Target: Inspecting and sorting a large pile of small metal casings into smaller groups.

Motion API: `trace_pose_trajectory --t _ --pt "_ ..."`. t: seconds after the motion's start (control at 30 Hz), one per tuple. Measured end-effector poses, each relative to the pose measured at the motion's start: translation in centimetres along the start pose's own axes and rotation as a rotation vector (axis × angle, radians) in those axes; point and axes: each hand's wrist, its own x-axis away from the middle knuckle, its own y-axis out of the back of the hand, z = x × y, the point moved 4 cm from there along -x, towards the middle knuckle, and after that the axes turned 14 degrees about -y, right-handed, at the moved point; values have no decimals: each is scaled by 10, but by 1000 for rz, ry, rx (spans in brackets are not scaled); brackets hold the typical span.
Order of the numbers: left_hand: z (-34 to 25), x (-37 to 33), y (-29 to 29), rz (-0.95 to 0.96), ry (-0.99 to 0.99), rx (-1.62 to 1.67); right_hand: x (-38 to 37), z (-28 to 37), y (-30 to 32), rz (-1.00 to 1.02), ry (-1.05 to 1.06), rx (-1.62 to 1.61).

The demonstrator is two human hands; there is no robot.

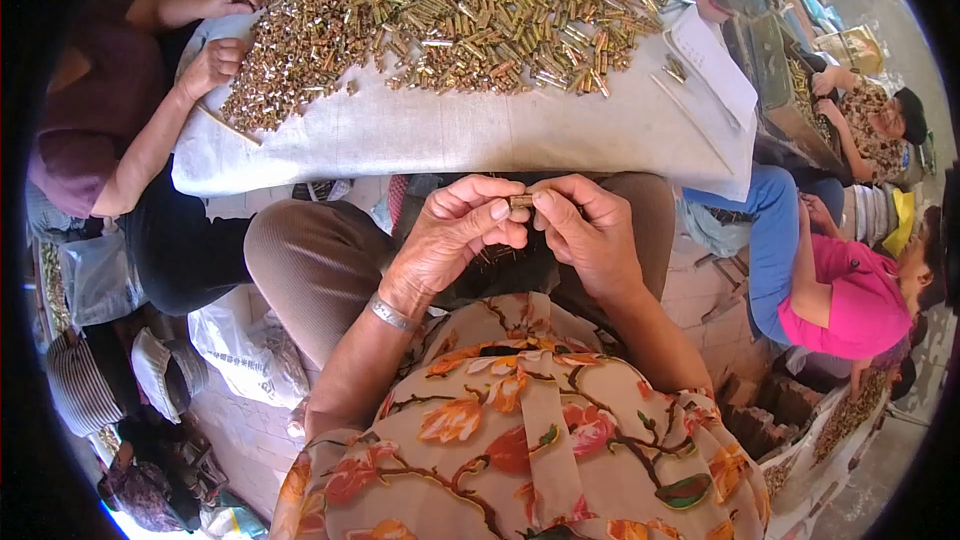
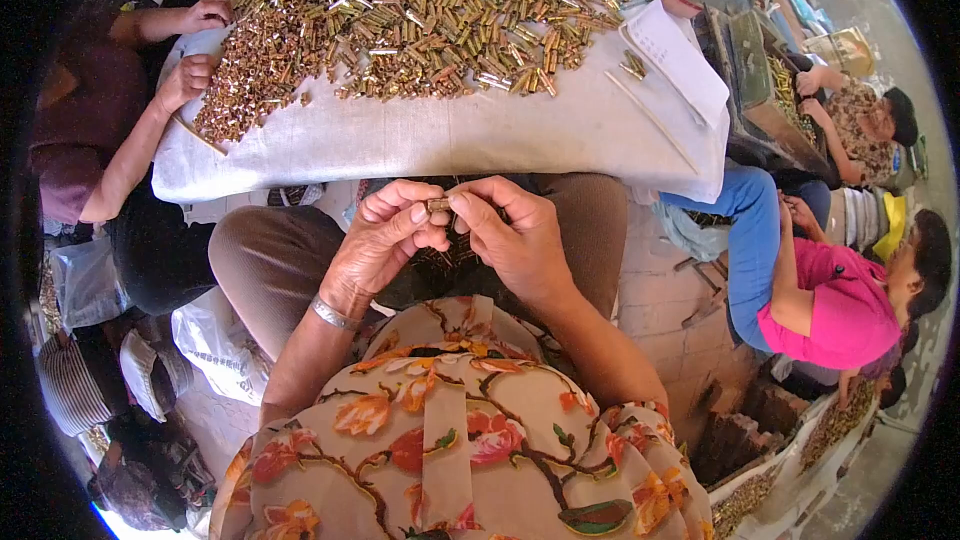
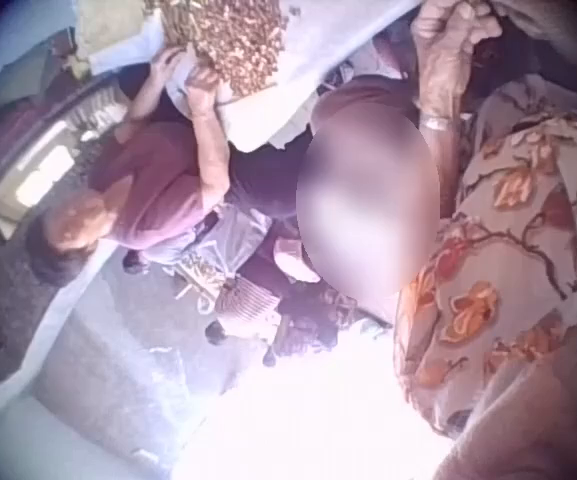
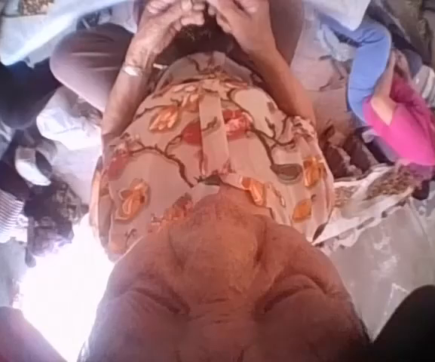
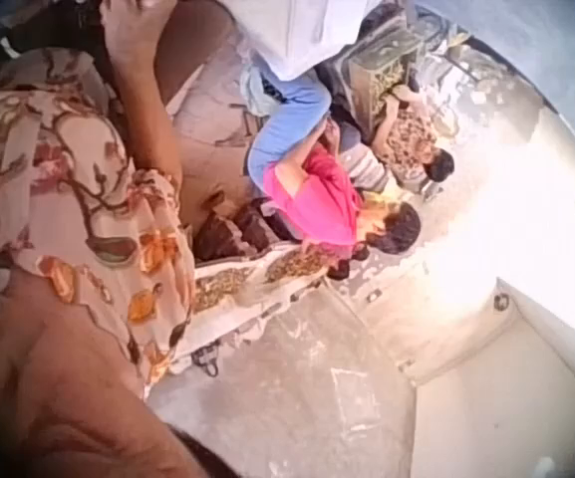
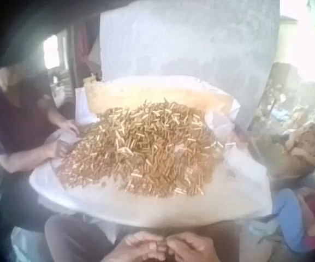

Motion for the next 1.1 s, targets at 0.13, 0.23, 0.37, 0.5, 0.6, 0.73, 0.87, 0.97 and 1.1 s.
trace_pose_trajectory --t 0.13,0.23,0.37,0.5,0.6,0.73,0.87,0.97,1.1 --pt "-8 2 -3 -82 -45 -169 5 7 -4 -168 164 231" --pt "-11 5 -5 -109 -66 -236 6 9 -5 -226 218 333" --pt "-12 8 -5 -121 -81 -270 8 13 -8 -281 274 452" --pt "-14 11 -7 -113 -96 -285 13 17 -12 -312 366 532" --pt "-16 13 -11 -125 -127 -357 17 20 -15 -328 393 587" --pt "-18 18 -13 -132 -165 -397 21 19 -18 -351 444 663" --pt "-15 27 -13 -147 -224 -433 25 14 -20 -360 470 670" --pt "-14 31 -12 -139 -224 -441 29 12 -22 -364 391 632" --pt "-17 36 -8 -119 -248 -480 34 13 -19 -358 430 664"
